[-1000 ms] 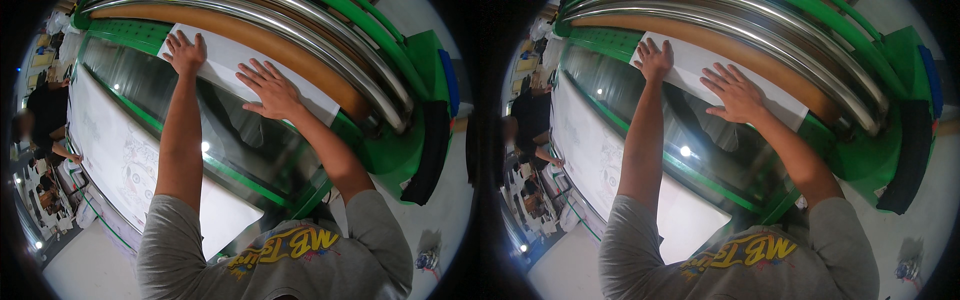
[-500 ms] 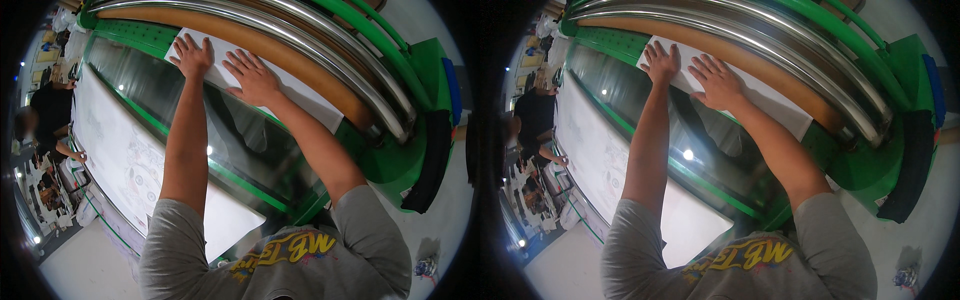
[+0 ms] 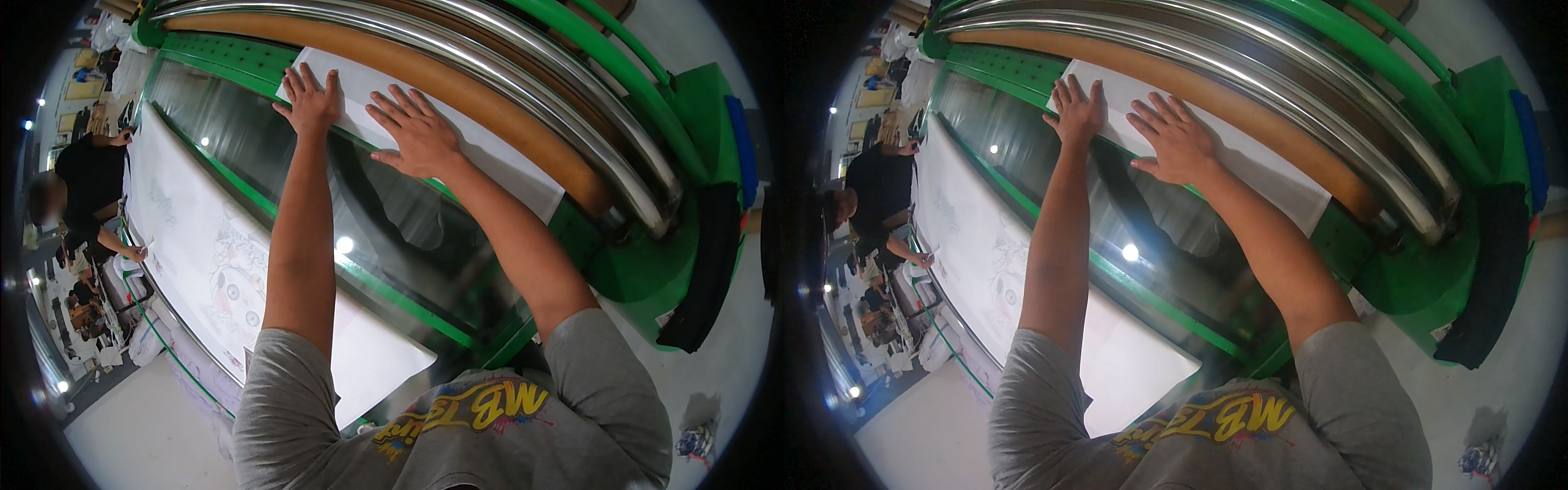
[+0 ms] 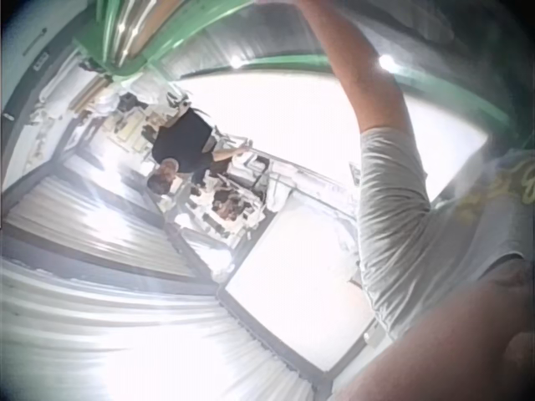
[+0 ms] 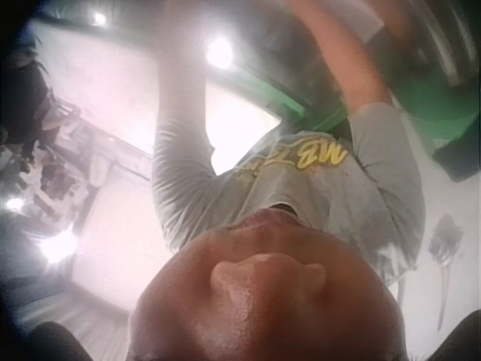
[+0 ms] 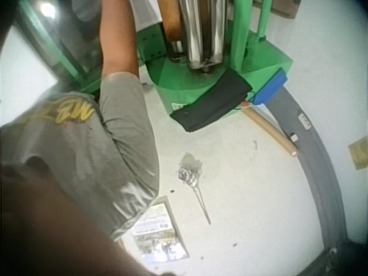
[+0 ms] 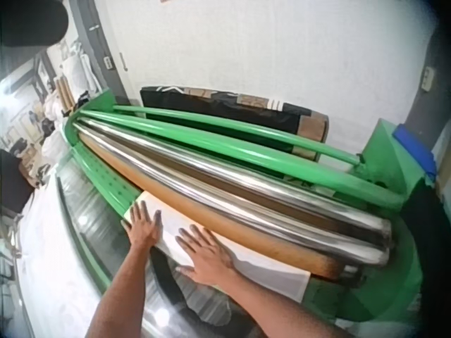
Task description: The person takes a piece of white fabric from a bag and places it onto a large format printing machine. They use shears to trim a portion of the fabric, align the fabric on the machine's surface, and then smooth it down by hand as the machine feeds it through the rollers.
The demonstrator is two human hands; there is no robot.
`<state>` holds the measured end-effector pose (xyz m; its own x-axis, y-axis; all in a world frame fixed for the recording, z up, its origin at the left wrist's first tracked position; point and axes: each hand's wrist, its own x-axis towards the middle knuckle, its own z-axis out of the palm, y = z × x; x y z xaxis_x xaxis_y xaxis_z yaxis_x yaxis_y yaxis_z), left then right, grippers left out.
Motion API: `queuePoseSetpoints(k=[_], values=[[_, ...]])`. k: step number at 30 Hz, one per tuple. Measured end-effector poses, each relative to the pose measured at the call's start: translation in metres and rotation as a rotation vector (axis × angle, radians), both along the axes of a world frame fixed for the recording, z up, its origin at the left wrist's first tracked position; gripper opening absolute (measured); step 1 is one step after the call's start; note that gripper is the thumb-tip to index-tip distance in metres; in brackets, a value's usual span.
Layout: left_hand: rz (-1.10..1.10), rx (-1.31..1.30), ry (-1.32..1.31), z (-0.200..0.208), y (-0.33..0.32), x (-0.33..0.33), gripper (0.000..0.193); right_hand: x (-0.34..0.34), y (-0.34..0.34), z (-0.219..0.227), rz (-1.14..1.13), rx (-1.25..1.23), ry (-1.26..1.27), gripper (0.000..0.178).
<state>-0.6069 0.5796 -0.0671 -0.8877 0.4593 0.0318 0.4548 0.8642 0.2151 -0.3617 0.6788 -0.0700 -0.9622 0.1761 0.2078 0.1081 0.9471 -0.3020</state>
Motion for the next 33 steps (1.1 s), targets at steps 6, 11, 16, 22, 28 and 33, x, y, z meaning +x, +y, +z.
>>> queuePoseSetpoints(k=[6,11,16,22,28,33], values=[[-0.031,-0.048,0.009,-0.003,-0.001,-0.006,0.098,0.0,0.002,0.001,0.006,0.005,-0.023,0.088],[-0.23,0.076,0.142,-0.014,0.007,0.002,0.107,-0.004,0.003,0.002,0.015,0.021,-0.031,0.088],[-0.333,0.053,0.019,-0.01,0.017,0.034,0.117,-0.001,0.009,0.002,0.01,0.055,-0.091,0.088],[-0.256,-0.006,-0.002,-0.007,0.007,0.03,0.137,0.004,-0.008,0.008,0.045,0.035,-0.11,0.09],[-0.138,-0.095,-0.128,0.007,0.018,0.032,0.157,0.009,-0.015,0.008,0.047,-0.014,-0.107,0.092],[-0.091,-0.17,-0.219,0.014,0.017,0.021,0.168,0.008,-0.015,0.006,0.047,0.007,-0.081,0.094]])
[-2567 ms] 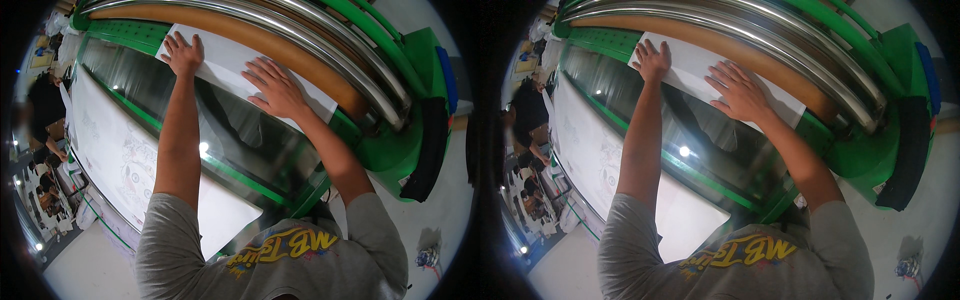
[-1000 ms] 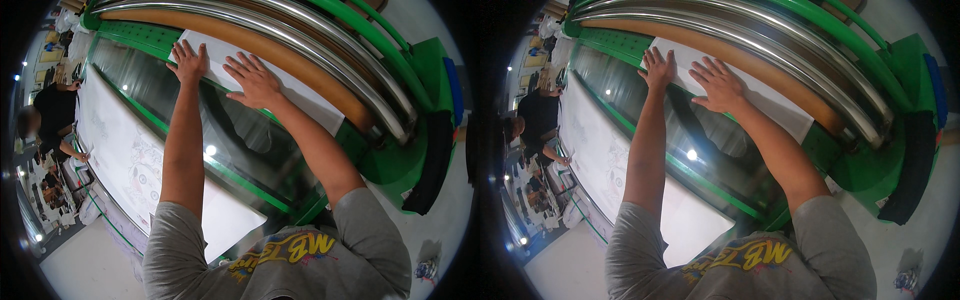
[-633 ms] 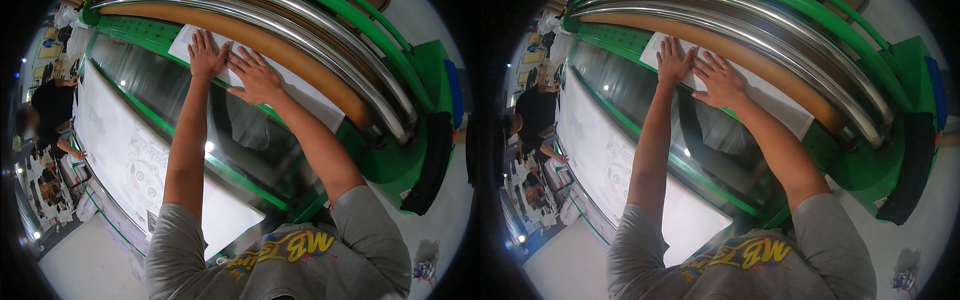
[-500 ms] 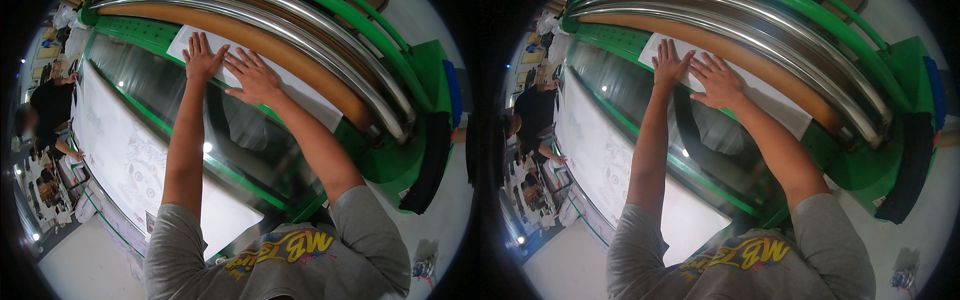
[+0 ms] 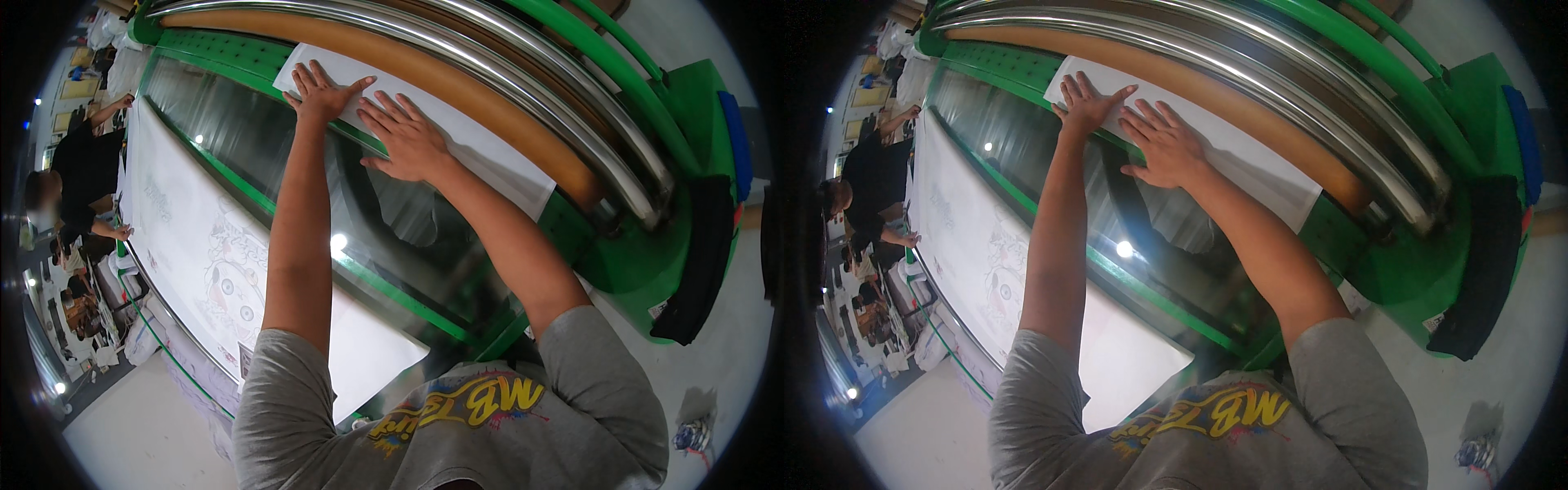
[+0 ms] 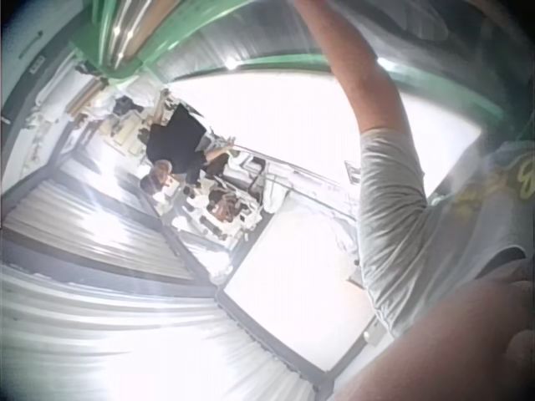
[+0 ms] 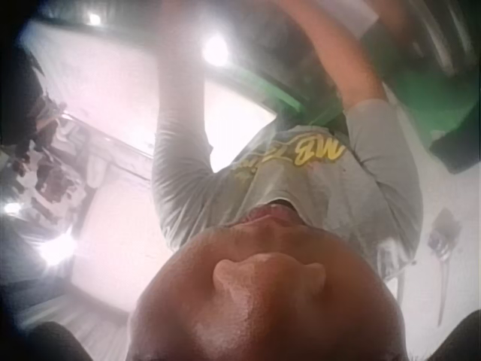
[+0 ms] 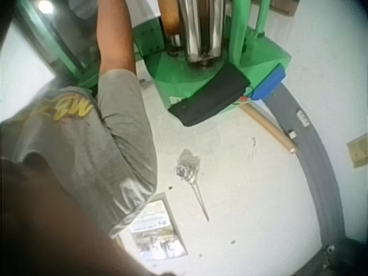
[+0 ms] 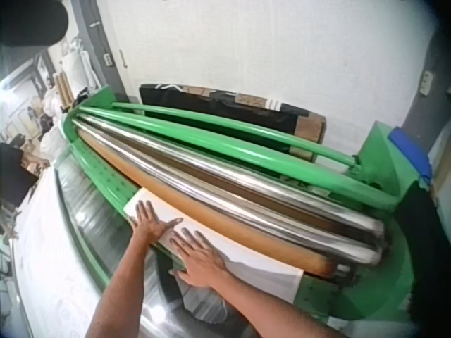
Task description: The person takes a piece of white fabric from a bag and places it onto a large format printing machine. They use shears to trim a portion of the fabric, align the fabric on the machine's surface, and then smooth it down by hand as the machine feeds it through the rollers.
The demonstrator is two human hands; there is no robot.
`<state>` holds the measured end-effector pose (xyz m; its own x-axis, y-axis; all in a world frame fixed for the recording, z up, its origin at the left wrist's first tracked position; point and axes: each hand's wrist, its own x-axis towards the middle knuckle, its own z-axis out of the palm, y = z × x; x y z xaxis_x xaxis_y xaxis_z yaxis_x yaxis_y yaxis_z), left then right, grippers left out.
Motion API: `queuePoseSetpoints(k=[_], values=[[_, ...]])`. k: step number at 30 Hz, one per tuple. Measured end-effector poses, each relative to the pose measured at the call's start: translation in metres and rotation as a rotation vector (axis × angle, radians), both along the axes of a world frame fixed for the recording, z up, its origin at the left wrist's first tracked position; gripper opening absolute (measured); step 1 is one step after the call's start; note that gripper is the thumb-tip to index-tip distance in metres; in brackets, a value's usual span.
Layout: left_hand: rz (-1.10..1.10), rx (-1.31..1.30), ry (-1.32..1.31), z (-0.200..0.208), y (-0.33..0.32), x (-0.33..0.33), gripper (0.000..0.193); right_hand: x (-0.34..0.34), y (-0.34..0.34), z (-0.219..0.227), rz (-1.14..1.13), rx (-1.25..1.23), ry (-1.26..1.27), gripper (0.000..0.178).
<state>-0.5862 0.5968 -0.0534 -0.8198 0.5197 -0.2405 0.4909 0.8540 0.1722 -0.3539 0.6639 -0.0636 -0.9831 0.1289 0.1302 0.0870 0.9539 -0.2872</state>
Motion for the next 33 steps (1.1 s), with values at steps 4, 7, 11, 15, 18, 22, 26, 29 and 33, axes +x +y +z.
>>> queuePoseSetpoints(k=[4,7,11,15,18,22,26,29,33], values=[[-0.003,-0.061,-0.058,0.002,0.001,-0.009,0.176,-0.002,0.0,-0.003,-0.005,-0.002,0.004,0.095],[-0.008,-0.075,-0.081,0.003,0.001,-0.011,0.18,-0.003,0.001,-0.004,-0.005,0.001,0.0,0.096],[-0.008,-0.063,-0.08,0.002,0.004,-0.011,0.179,0.0,0.004,-0.003,-0.011,0.001,0.02,0.096],[-0.004,-0.027,-0.063,-0.002,0.003,-0.014,0.178,0.002,0.005,0.003,0.01,-0.048,0.0,0.091],[0.012,-0.031,-0.071,-0.003,0.005,-0.014,0.177,0.017,0.006,0.008,0.051,-0.182,0.028,0.084],[0.02,-0.023,-0.075,-0.004,0.003,-0.014,0.176,0.086,0.001,0.018,-0.111,-0.129,0.091,0.079],[-0.002,-0.027,-0.065,-0.006,0.008,-0.015,0.175,0.16,-0.01,0.023,-0.294,-0.102,0.01,0.079],[-0.001,-0.034,-0.068,-0.006,0.007,-0.016,0.174,0.182,-0.016,0.024,-0.417,-0.076,-0.007,0.08],[0.005,-0.038,-0.072,-0.004,0.011,-0.014,0.174,0.187,-0.017,0.02,-0.542,-0.04,-0.025,0.083]])
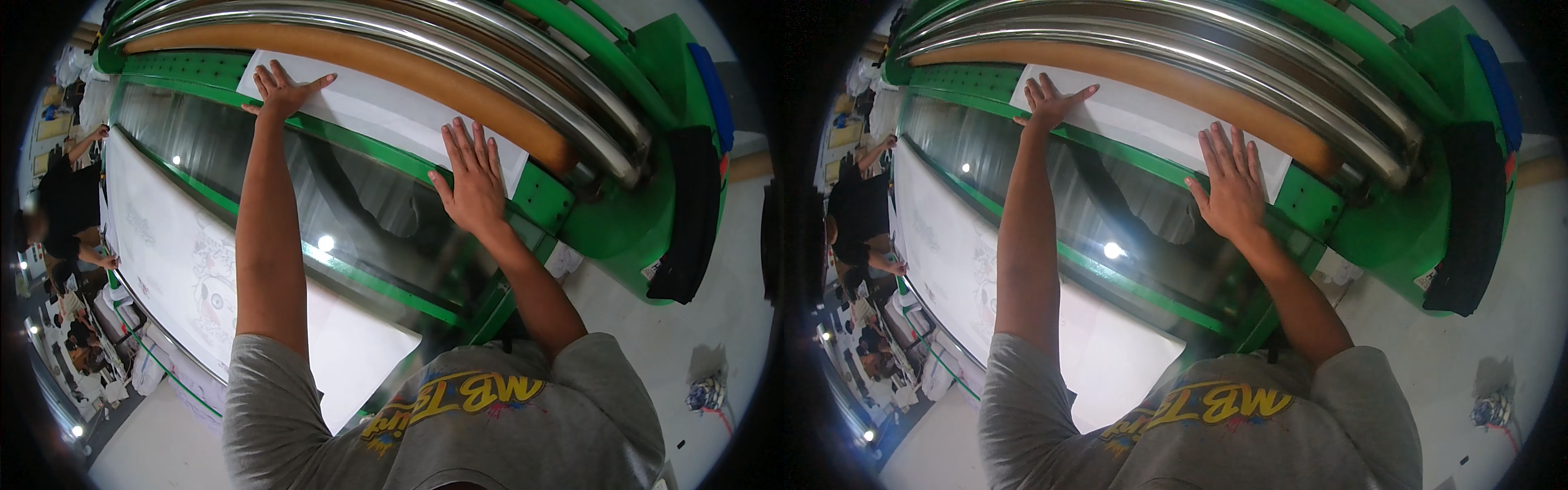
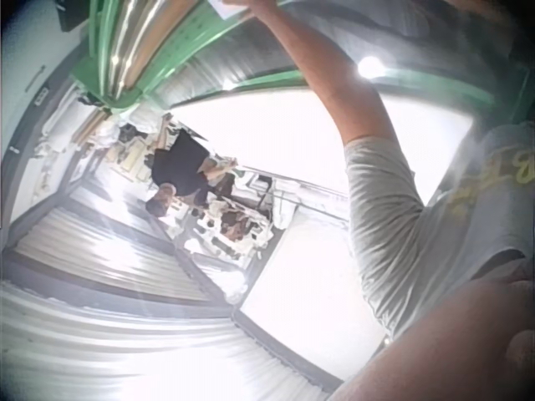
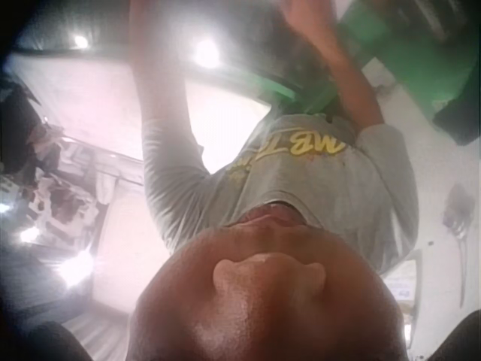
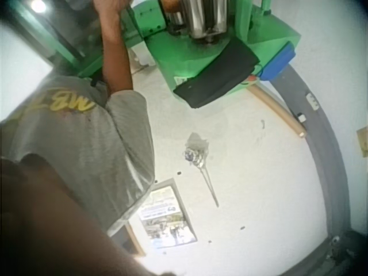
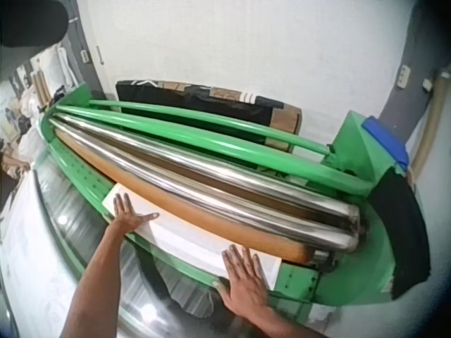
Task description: The person takes a piece of white fabric from a bag and places it onto a large format printing machine. They use shears to trim a portion of the fabric, align the fabric on the machine's surface, and then smooth it down by hand as the machine feeds it through the rollers.
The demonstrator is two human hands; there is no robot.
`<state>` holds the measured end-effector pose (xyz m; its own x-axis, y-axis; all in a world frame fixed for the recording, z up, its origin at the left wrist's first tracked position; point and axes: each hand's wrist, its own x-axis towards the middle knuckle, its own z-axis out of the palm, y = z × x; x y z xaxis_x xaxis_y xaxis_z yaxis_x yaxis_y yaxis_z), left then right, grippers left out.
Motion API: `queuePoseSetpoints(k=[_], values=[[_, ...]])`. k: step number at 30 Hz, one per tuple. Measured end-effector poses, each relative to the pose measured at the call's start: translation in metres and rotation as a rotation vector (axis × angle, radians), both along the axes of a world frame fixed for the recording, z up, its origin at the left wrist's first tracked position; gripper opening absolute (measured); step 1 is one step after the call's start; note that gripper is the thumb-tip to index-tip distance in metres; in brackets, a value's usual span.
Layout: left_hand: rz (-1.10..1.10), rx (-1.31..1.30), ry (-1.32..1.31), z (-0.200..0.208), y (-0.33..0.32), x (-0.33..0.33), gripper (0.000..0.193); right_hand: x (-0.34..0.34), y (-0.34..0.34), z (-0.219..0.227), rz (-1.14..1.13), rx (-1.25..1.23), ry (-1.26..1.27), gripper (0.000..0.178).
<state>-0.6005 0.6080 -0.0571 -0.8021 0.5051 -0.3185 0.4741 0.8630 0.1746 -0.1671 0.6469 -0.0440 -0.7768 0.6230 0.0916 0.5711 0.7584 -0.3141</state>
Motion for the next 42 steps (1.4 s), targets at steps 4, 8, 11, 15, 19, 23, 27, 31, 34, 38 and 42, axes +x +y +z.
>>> queuePoseSetpoints(k=[4,8,11,15,19,23,27,31,34,38,42], values=[[0.009,-0.011,0.004,0.002,0.002,0.002,0.175,0.001,-0.005,-0.003,-0.032,-0.002,-0.032,0.089],[0.014,0.01,0.007,0.003,0.001,0.001,0.175,0.001,-0.006,-0.002,-0.029,-0.022,-0.019,0.091],[0.001,0.014,-0.004,0.005,0.003,0.002,0.175,0.002,-0.004,0.0,-0.023,-0.023,-0.028,0.093],[-0.001,0.04,-0.013,0.006,0.003,0.004,0.175,0.002,-0.004,0.001,-0.023,-0.045,-0.031,0.091],[-0.007,0.058,-0.017,0.006,0.004,0.004,0.179,0.005,-0.002,0.001,-0.007,-0.039,-0.051,0.091],[-0.005,0.077,0.001,0.002,0.003,0.0,0.179,0.003,-0.005,0.008,0.019,-0.024,-0.017,0.089],[-0.021,0.055,0.012,-0.001,-0.002,-0.004,0.178,-0.011,-0.005,0.023,0.024,-0.053,-0.053,0.082],[-0.064,-0.018,0.006,0.002,0.002,-0.002,0.176,-0.038,0.007,0.017,0.081,-0.068,-0.002,0.078],[-0.043,-0.01,0.007,-0.001,-0.003,-0.004,0.178,-0.05,0.004,0.004,0.098,0.034,0.071,0.082],[-0.033,0.035,0.03,-0.012,-0.009,-0.012,0.178,-0.046,-0.007,-0.001,0.119,0.017,0.023,0.089],[-0.053,0.054,0.044,-0.015,-0.012,-0.014,0.177,-0.046,-0.008,0.003,0.146,0.024,0.045,0.087]])
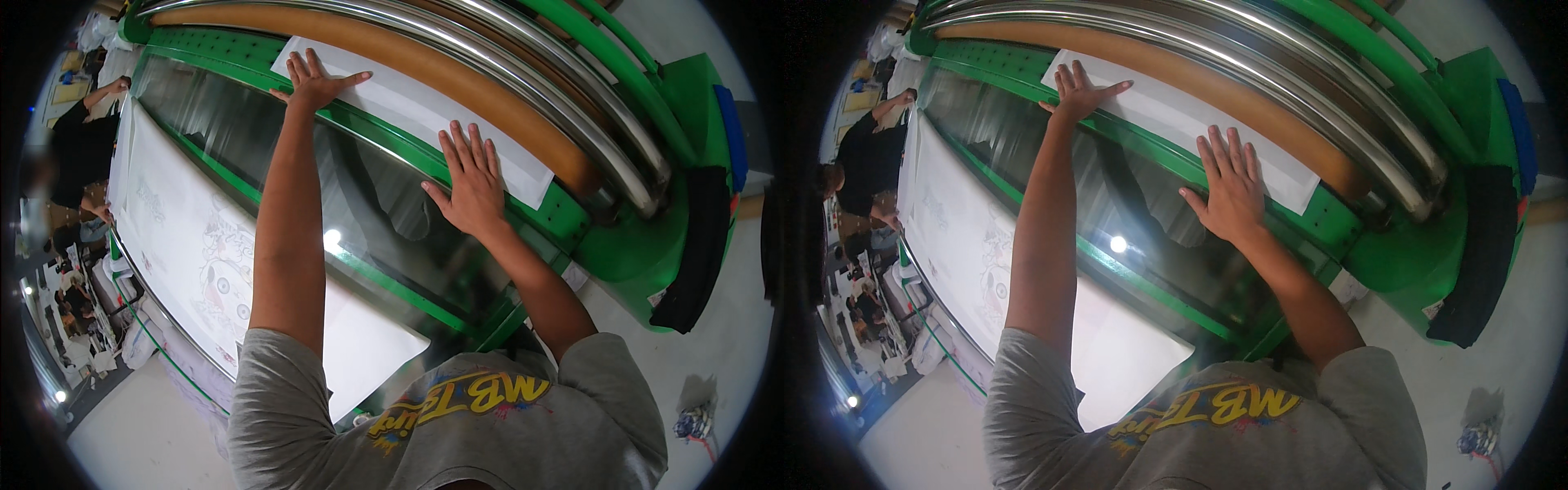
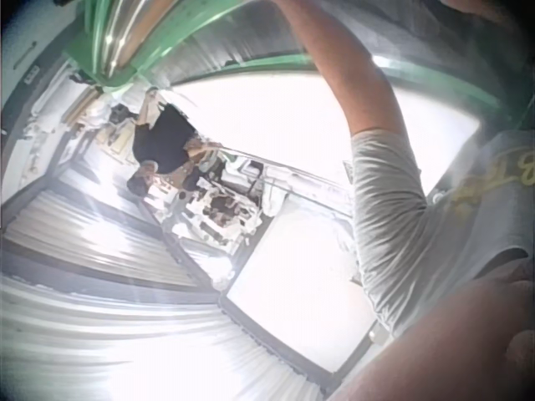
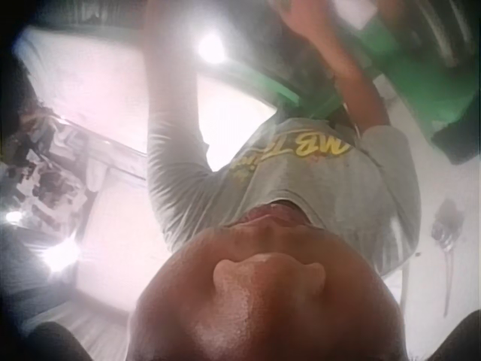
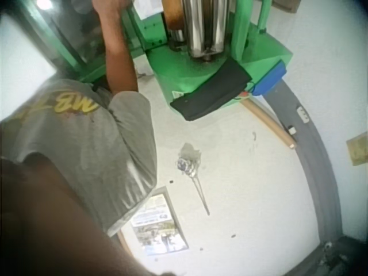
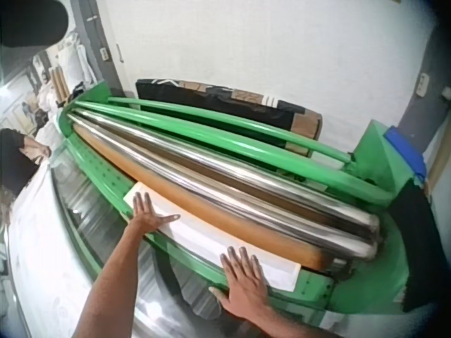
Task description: The person takes a piece of white fabric from a bag and places it onto a large format printing machine. They use shears to trim a portion of the fabric, align the fabric on the machine's surface, and then smooth it down by hand as the machine feeds it through the rollers.
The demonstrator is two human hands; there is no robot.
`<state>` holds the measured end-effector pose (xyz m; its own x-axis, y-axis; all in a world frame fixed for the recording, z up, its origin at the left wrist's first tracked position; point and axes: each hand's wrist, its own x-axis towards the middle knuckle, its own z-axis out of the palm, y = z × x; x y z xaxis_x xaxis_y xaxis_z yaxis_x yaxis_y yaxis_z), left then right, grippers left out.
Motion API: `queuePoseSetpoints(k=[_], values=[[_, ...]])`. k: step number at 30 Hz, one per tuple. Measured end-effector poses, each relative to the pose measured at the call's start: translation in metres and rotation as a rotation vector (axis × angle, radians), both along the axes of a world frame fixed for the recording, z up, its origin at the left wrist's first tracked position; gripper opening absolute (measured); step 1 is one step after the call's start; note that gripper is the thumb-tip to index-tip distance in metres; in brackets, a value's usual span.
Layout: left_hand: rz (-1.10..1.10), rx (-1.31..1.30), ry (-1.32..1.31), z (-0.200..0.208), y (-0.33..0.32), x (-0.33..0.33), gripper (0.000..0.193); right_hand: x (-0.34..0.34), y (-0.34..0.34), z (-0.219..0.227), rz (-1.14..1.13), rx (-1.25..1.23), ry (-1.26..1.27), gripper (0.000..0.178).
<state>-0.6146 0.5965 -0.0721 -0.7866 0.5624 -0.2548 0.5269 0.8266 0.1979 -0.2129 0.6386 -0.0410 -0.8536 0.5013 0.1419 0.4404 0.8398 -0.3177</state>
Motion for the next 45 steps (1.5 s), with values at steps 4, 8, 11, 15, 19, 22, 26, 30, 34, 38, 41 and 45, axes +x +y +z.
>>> queuePoseSetpoints(k=[4,8,11,15,19,22,26,30,34,38,41,45], values=[[0.025,-0.07,-0.041,0.017,0.007,0.013,0.18,-0.022,0.006,0.013,-0.014,-0.024,-0.08,0.08],[0.036,-0.085,-0.041,0.022,0.008,0.013,0.181,-0.07,0.017,0.007,0.053,-0.052,0.043,0.078],[0.039,-0.069,-0.034,0.019,0.009,0.012,0.182,-0.089,0.007,-0.013,0.049,-0.017,0.071,0.088],[0.048,-0.058,-0.032,0.014,0.008,0.008,0.185,-0.089,0.002,-0.018,0.045,-0.026,0.084,0.091],[0.06,-0.126,0.023,0.017,0.015,-0.002,0.188,-0.089,0.002,-0.017,0.051,-0.051,0.108,0.092],[-0.007,-0.046,0.05,0.018,0.015,-0.005,0.189,-0.088,0.003,-0.017,0.045,-0.055,0.113,0.093],[-0.001,0.037,0.001,0.019,0.01,-0.004,0.189,-0.089,0.004,-0.016,0.041,-0.051,0.109,0.094],[0.008,-0.004,-0.004,0.022,0.014,-0.007,0.19,-0.09,0.006,-0.016,0.037,-0.044,0.114,0.095],[0.018,-0.026,0.004,0.019,0.013,-0.011,0.19,-0.092,0.005,-0.015,0.044,-0.048,0.106,0.095],[0.018,-0.017,-0.006,0.017,0.016,-0.008,0.19,-0.091,0.008,-0.016,0.047,-0.046,0.116,0.096],[0.026,-0.019,-0.007,0.017,0.018,-0.008,0.19,-0.089,0.008,-0.015,0.042,-0.054,0.115,0.095],[0.028,0.007,0.001,0.013,0.014,-0.009,0.188,-0.107,0.001,-0.01,0.016,-0.06,0.042,0.092]])
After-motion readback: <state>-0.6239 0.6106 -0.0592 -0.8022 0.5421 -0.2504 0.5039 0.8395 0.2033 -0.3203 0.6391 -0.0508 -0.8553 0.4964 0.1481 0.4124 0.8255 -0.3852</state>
